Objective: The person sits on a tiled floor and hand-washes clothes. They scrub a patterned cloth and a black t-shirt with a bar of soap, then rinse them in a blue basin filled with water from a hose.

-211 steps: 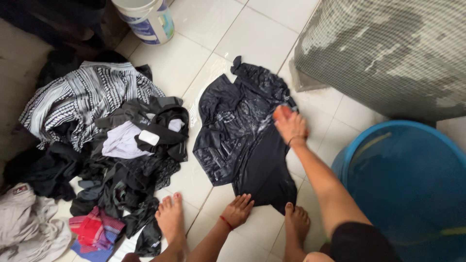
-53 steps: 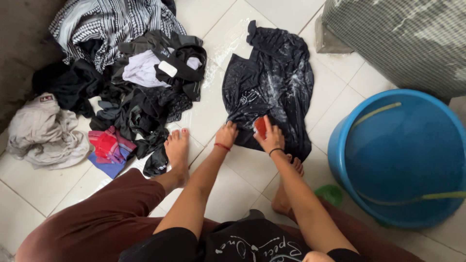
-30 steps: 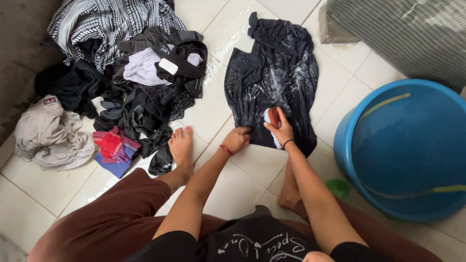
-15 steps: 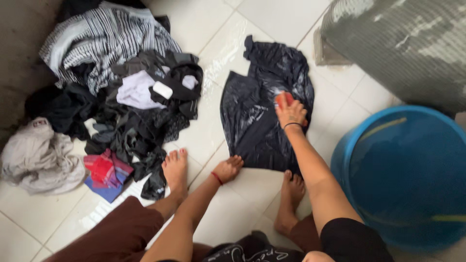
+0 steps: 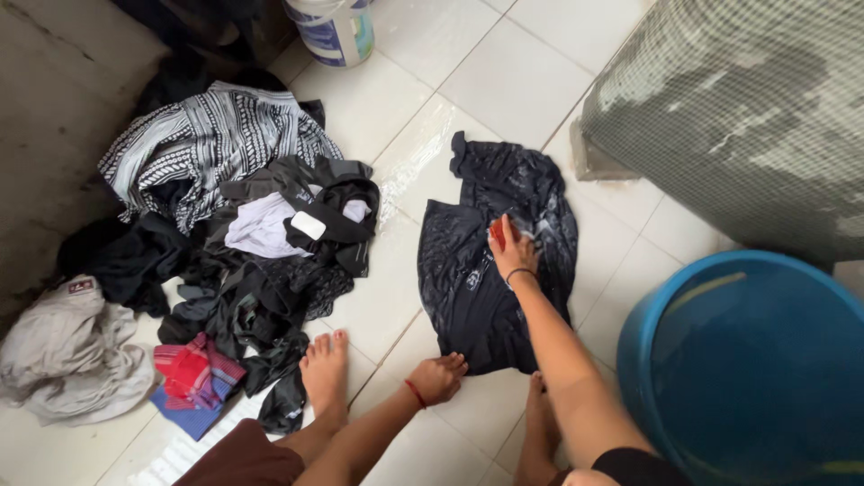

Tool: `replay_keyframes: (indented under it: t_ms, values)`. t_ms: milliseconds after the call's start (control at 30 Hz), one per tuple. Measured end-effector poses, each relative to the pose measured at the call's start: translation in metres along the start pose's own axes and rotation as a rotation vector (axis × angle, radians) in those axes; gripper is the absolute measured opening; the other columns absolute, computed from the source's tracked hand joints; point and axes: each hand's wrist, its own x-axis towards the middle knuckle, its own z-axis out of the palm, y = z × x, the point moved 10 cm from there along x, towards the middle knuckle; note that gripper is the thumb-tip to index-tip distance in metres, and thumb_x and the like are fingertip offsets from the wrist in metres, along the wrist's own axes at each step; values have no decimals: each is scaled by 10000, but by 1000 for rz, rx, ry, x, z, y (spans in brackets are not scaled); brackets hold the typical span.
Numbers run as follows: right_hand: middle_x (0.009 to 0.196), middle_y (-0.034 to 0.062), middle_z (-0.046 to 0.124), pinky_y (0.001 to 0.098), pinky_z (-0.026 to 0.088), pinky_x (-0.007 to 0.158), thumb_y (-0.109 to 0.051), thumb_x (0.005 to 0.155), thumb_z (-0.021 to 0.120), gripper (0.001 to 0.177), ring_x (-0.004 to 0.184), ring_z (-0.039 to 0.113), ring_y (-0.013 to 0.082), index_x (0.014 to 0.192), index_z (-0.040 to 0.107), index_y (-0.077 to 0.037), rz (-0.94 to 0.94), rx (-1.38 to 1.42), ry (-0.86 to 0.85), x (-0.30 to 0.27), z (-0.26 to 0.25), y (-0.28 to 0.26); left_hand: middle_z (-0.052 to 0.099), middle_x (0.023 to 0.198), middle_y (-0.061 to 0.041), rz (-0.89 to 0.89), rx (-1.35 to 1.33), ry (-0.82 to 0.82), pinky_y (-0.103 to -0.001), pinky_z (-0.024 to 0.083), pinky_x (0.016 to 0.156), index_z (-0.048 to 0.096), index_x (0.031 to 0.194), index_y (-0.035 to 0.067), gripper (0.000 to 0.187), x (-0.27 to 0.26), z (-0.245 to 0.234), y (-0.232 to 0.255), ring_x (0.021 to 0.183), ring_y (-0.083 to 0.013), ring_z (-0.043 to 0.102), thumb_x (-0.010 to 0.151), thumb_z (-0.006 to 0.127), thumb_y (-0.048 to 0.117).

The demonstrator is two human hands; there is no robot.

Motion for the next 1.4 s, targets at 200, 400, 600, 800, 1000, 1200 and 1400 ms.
replay_keyframes:
  t_ms: [200, 400, 600, 800, 1000, 1200, 1400]
  values:
    - [1212, 227, 574, 552, 472, 918, -628, 922, 562, 806, 1115, 598, 424, 1612, 194, -435, 22, -3, 25, -32, 14, 2, 756, 1029, -121, -263, -293, -18, -417, 583, 849, 736, 1062, 103, 229, 77, -13, -107, 937, -313, 719, 940, 543, 114]
    - [1215, 233, 592, 549, 503, 903, -653, 922, 549, 784, 1082, 625, 437, 1608, 213, -477, 107, 102, -77, -12, 16, 37, 394, 1621, -131, -487, 252, 71, -510, 294, 1234, 500, 1514, 162, 499, 170, -44, -223, 1523, -325, 335, 1022, 537, 232]
    - [1232, 247, 610, 553, 526, 878, -656, 941, 540, 771, 1072, 642, 458, 1620, 226, -471, 279, 94, -6, 10, -4, 140, 79, 1725, -9, -799, 475, -133, -628, 143, 1228, 144, 1652, 241, 731, 169, -75, -259, 1583, -294, 107, 1037, 328, 591]
    - [1096, 226, 650, 533, 538, 830, -601, 910, 612, 722, 982, 660, 420, 1531, 369, -324, 146, 101, 163, -11, -79, 116, 83, 1708, -25, -994, 411, -183, -669, 108, 1196, 176, 1632, 296, 728, 156, -88, -251, 1538, -449, 74, 1017, 335, 652]
    - [1010, 106, 729, 466, 544, 869, -547, 837, 695, 569, 970, 689, 309, 1290, 596, -217, -335, 132, -517, -112, -57, -37, 133, 1717, -10, -581, 348, -113, -660, 127, 1210, 254, 1626, 304, 716, 140, -20, -207, 1581, -294, 125, 1003, 461, 592]
    - [1219, 91, 604, 427, 392, 989, -441, 725, 807, 818, 1191, 541, 278, 1419, 470, -172, -627, -76, -668, -209, -12, -42, 112, 1717, 21, -682, 358, -246, -649, 120, 1215, 225, 1616, 352, 735, 83, -37, -195, 1573, -260, 113, 973, 467, 613]
    - [1244, 95, 621, 436, 448, 973, -347, 707, 844, 817, 1182, 578, 298, 1416, 491, -147, -698, 340, -788, -228, -17, -33, 153, 1679, -41, -701, 400, -265, -668, 153, 1185, 288, 1588, 279, 691, 21, -45, -160, 1541, -281, 163, 980, 488, 540]
